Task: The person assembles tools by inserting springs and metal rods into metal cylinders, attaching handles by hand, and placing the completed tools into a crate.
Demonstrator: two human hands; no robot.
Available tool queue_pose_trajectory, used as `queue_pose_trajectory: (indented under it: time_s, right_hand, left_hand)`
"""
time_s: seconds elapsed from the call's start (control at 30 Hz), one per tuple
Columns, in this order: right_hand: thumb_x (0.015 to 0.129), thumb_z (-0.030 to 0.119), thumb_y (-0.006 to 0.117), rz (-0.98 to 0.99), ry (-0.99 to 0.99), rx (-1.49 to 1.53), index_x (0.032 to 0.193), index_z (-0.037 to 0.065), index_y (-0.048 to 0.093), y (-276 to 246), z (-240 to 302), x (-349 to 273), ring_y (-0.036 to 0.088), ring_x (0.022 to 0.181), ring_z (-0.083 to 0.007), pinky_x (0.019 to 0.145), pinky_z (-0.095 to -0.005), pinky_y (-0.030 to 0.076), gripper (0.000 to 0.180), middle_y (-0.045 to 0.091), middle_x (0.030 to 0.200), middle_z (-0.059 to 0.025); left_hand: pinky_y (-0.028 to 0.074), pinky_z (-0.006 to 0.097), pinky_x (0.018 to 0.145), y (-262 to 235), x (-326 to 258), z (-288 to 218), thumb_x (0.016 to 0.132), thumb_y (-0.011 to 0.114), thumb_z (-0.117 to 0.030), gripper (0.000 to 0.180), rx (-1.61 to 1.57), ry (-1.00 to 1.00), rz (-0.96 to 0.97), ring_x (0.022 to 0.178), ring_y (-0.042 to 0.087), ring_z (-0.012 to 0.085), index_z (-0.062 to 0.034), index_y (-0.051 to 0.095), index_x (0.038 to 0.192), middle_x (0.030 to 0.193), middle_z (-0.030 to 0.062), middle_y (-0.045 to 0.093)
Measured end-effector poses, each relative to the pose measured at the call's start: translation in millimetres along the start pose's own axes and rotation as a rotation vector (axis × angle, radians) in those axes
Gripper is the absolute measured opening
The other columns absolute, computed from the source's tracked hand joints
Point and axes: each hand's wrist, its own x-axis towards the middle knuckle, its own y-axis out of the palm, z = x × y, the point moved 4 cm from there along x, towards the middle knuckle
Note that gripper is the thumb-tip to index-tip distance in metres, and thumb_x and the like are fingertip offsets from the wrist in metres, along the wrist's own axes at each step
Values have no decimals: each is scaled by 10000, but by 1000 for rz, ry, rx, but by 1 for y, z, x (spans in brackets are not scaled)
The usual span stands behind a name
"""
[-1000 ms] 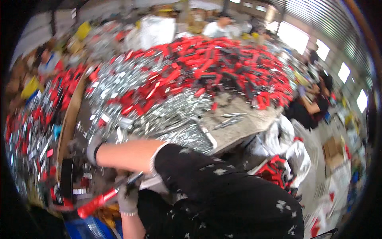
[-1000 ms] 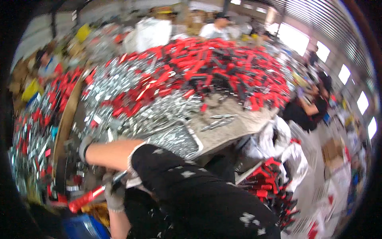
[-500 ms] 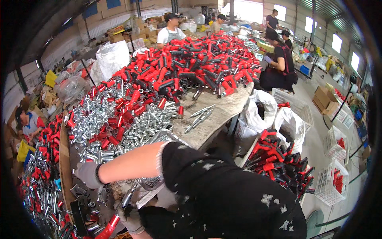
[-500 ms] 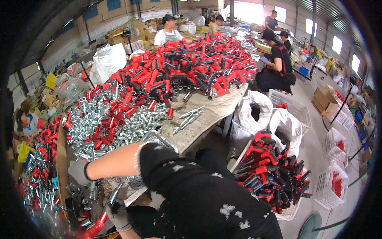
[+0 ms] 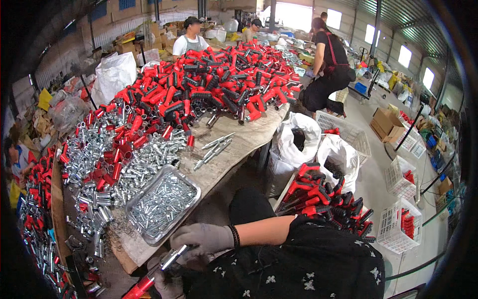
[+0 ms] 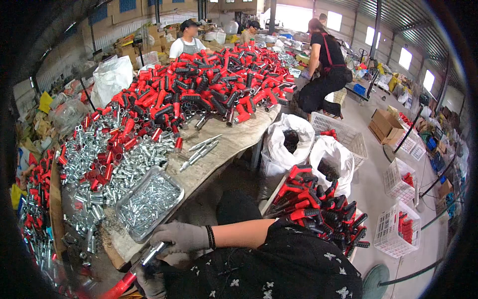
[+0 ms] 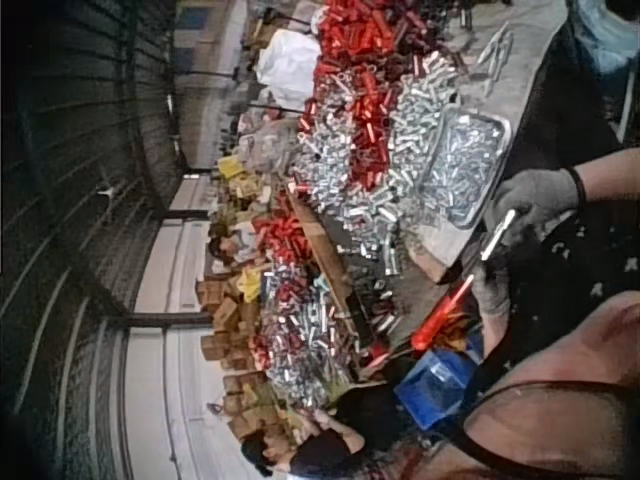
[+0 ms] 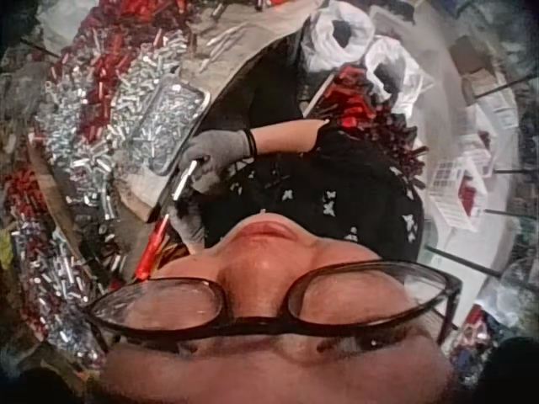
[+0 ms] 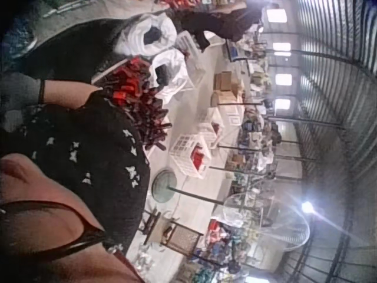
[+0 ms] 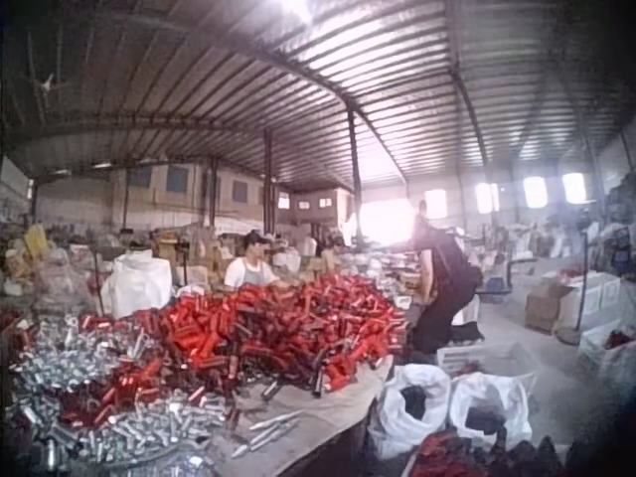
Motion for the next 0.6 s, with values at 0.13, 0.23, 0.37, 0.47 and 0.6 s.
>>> queue_pose_trajectory:
  time_s: [0.13, 0.23, 0.37, 0.47, 0.6]
  right_hand:
    - [927, 361, 655, 59, 68, 25, 1235, 67, 556, 2, 4, -31, 619, 1027, -398, 830, -452, 499, 437, 620, 1084, -193]
    - [957, 368, 621, 72, 451, 64, 1291, 68, 488, 6, -17, -53, 619, 990, -422, 811, -459, 501, 469, 618, 1049, -202]
    - [989, 366, 569, 122, 443, 296, 1268, 52, 465, 2, -17, -74, 628, 951, -444, 805, -491, 495, 433, 628, 997, -237]
    - [1013, 421, 507, 286, 497, 88, 1280, 69, 449, 4, -17, -80, 642, 946, -428, 811, -496, 497, 445, 643, 1041, -222]
    - [982, 350, 576, 92, 282, 6, 1278, 66, 468, -3, -11, -80, 643, 939, -425, 810, -493, 499, 424, 638, 1015, -216]
  left_hand:
    - [531, 382, 904, 14, -5, 36, 916, 666, -410, 516, -333, 42, 45, 1057, 625, 247, -96, 524, 1300, 1255, 156, 603]
    - [514, 360, 929, 24, -8, 40, 921, 656, -418, 490, -163, 11, 47, 1070, 610, 237, -85, 530, 1258, 1223, 145, 609]
    - [505, 338, 929, 25, -19, 52, 939, 626, -426, 480, -207, -41, -72, 1054, 607, 222, -85, 526, 1261, 1189, 120, 612]
    - [477, 389, 947, 35, -30, 31, 967, 546, -421, 527, 841, 426, 15, 1032, 595, 262, 46, 566, 1209, 1142, 142, 624]
    - [498, 336, 922, 38, -22, 54, 944, 605, -442, 482, 23, -4, 9, 1061, 601, 209, -79, 525, 1251, 1176, 108, 609]
